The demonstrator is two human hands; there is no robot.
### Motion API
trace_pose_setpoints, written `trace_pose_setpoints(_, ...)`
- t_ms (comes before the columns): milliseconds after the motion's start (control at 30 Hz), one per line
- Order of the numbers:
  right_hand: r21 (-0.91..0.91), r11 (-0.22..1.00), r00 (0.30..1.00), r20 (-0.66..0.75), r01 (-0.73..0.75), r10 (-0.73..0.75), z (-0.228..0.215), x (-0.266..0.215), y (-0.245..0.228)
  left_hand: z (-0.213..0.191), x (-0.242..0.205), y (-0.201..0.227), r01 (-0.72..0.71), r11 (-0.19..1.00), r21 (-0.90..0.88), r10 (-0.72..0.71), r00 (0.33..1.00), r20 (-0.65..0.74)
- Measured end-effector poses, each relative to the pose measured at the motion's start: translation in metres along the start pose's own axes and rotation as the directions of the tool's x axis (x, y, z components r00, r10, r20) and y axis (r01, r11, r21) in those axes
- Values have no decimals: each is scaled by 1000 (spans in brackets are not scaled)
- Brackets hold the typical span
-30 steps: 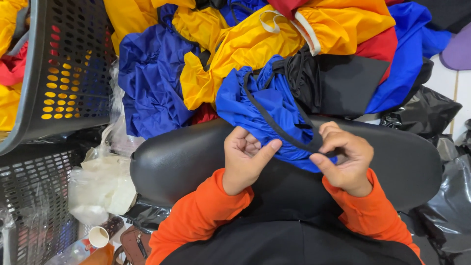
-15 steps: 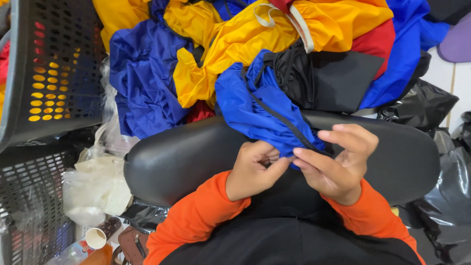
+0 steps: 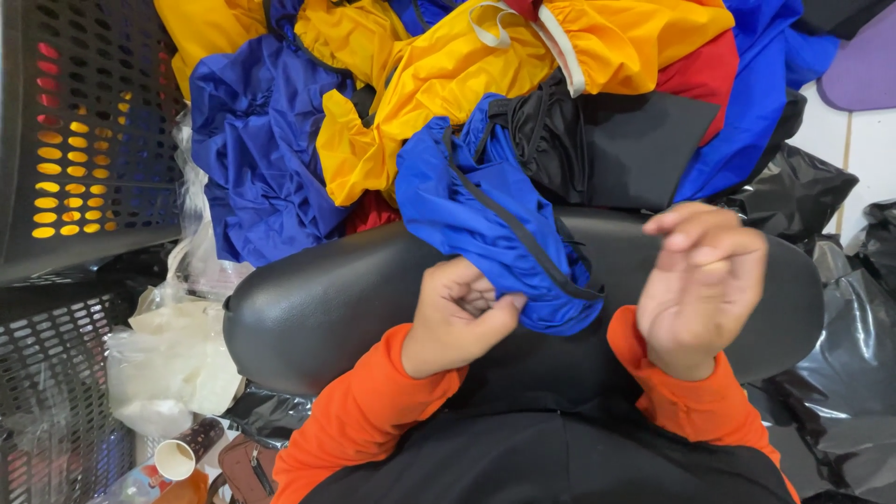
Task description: Cleaning fabric items with a sponge, folding them, placing them in plastic bags, and trimming excess material with scissors.
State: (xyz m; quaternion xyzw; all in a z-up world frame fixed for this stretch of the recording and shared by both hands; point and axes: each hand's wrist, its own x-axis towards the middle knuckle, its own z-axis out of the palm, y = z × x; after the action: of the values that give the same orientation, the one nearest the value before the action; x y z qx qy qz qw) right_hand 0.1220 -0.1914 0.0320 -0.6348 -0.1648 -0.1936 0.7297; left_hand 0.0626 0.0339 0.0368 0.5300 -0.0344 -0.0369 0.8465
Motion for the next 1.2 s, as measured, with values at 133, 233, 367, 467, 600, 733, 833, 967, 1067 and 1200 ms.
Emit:
trace_pose_setpoints(133, -94, 983, 988, -4, 155, -156, -3, 11, 5, -6, 0, 6, 71, 993, -93, -82, 989, -122)
trace_pose_setpoints(233, -135, 976, 976, 160, 172, -150, 7, 4, 4, -12, -4, 3, 89, 991, -99, -104, 982, -160)
trace_pose_setpoints(367, -239, 950, 939, 323, 203, -119, 28, 10, -15, -16, -4, 1, 87, 992, -91, -102, 978, -180)
trace_pose_setpoints(467, -248, 937, 920, 362, 247, -147, 29, 9, -16, -4, 4, 11, 20, 993, -119, -47, 973, -224)
trace_pose_setpoints(600, -182, 960, 905, 407, 211, -121, 31, 12, -19, 1, 15, 14, -192, 975, 115, 224, 839, -496)
trace_pose_setpoints(733, -73, 978, 874, 466, 195, -140, 34, 10, -17, 11, 21, 25, -329, 471, 818, 817, 514, -264)
trace_pose_setpoints(833, -58, 977, 866, 476, 203, -152, 34, 12, -23, 9, 0, 24, -293, 221, 930, 832, 554, -23)
trace_pose_setpoints(967, -78, 964, 850, 493, 253, -184, 30, 17, -30, 15, 8, 26, -466, 124, 876, 655, 702, 281)
trace_pose_setpoints(1067, -170, 933, 853, 482, 317, -202, 18, 23, -51, 16, 15, 23, -606, 261, 751, 412, 774, 481)
trace_pose_setpoints(1200, -483, 833, 900, 433, 272, -43, -30, 26, -96, 21, 14, 35, -596, 359, 718, 325, 801, 503)
